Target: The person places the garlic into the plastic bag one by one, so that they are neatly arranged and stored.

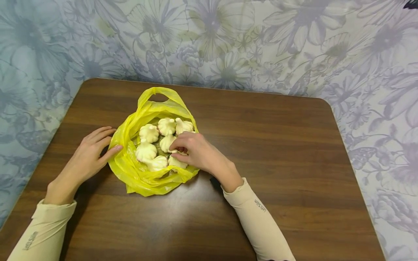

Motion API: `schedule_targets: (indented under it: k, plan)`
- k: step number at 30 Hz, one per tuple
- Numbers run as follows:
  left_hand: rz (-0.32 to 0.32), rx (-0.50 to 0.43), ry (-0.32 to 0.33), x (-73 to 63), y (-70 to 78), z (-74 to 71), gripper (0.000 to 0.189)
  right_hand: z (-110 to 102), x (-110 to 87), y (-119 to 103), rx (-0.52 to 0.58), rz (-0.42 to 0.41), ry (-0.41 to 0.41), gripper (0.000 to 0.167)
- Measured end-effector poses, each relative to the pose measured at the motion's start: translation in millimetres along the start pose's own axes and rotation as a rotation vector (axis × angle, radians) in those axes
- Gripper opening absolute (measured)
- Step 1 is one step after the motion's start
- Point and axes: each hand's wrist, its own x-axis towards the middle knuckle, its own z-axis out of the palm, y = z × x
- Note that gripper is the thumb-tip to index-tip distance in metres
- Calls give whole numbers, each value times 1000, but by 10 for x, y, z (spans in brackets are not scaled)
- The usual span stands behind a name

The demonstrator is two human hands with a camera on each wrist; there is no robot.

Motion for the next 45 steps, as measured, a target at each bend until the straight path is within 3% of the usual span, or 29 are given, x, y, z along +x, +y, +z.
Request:
schedule_targets:
  k: [8,13,20,26,33,41,45]
  plan:
    - [1,-7,11,8,23,-2,34,-29,-2,21,9,2,80,33]
    - [-3,-3,8,24,41,-12,35,-59,-74,75,28,8,171,32]
    - [-4,3,6,48,48,-34,34,-167,-310,223,-53,66,370,36]
    - [-6,0,18,47,46,-53,32,-283,-361,301,-96,117,510,39]
    - [-12,-3,12,51,80,-62,32,-376,-439,364,-145,189,534,40]
    - [-15,-14,15,58,96,-55,35,-668,-680,513,-202,360,552,43]
    - [-21,-16,16,45,111,-68,34,-707,-810,582,-191,405,522,45]
